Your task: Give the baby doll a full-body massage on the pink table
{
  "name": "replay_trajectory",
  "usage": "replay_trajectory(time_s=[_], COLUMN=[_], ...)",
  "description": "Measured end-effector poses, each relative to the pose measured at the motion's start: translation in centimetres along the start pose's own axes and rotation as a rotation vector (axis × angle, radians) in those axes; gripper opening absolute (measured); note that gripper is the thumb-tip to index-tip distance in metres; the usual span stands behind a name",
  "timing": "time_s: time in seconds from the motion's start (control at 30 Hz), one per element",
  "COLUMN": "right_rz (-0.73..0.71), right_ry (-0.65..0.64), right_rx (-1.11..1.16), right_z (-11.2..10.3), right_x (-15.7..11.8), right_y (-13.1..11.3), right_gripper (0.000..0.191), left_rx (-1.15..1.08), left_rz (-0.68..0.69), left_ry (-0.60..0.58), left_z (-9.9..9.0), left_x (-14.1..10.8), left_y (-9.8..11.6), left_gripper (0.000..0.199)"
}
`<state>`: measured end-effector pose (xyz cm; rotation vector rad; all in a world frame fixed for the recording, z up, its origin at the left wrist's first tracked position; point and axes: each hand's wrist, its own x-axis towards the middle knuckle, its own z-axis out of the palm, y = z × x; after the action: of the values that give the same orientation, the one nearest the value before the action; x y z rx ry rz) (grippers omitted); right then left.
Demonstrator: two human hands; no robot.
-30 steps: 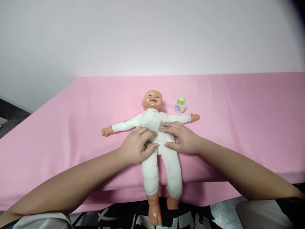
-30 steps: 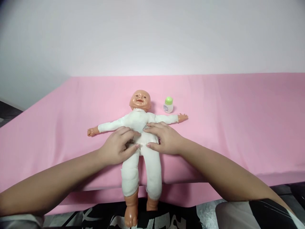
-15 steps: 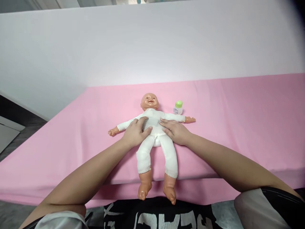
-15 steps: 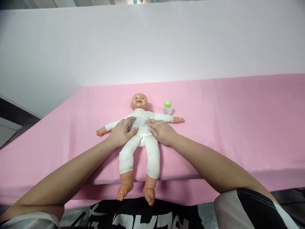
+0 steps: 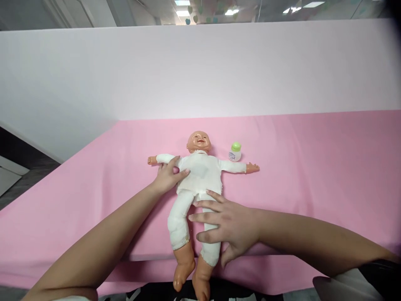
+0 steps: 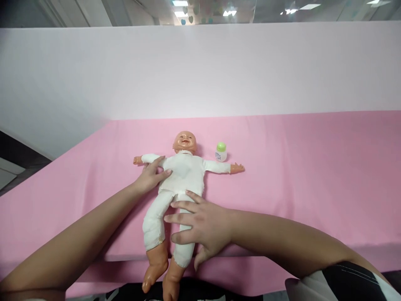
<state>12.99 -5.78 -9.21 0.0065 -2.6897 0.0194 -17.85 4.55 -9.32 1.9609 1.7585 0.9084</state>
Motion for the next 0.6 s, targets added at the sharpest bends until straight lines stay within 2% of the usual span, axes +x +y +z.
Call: replay_trajectory(time_s=[0.13, 0.2, 0.27, 0.37, 0.43, 0.53, 0.6], right_rz=[-0.054, -0.063, -0.032, 0.025, 0.080, 0.226, 0.323], right_ry=[0.031, 0.102, 0.211, 0.369, 0.439, 0.499, 0.479], right_rx=[-0.102, -0.077, -0.017, 0.010, -0.054, -0.238, -0.326], right_z=[-0.2, -0.8, -1.7, -3.4, -4.3, -4.9, -4.8], right_x=[0.3, 0.5, 0.6, 0.4, 0.0, -1.0, -1.4], right_y=[-1.1, -1.1, -0.8, -0.1, 0.6, 2.0, 3.3], right_gripper=[0.033, 0.029, 0.034, 0.043, 0.049, 0.049, 0.046], left_rx=[-0.195, -0.189, -0.123, 0.003, 0.082, 0.178, 0.221], left_rz=[-0.131, -0.139, -0.106, 0.005, 0.104, 0.298, 0.437], left_ry=[0.055, 0.106, 0.142, 0.163, 0.175, 0.200, 0.176], left_z=[-0.1, -0.2, -0.2, -0.1, 0.0, 0.0, 0.0], left_x=[0.5, 0.3, -0.3, -1.3, -1.9, -2.1, -2.1], left_y=[-0.2, 0.2, 0.9, 2.0, 2.4, 2.7, 2.7], left_gripper=[0.093, 0.087, 0.085, 0.087, 0.084, 0.064, 0.049])
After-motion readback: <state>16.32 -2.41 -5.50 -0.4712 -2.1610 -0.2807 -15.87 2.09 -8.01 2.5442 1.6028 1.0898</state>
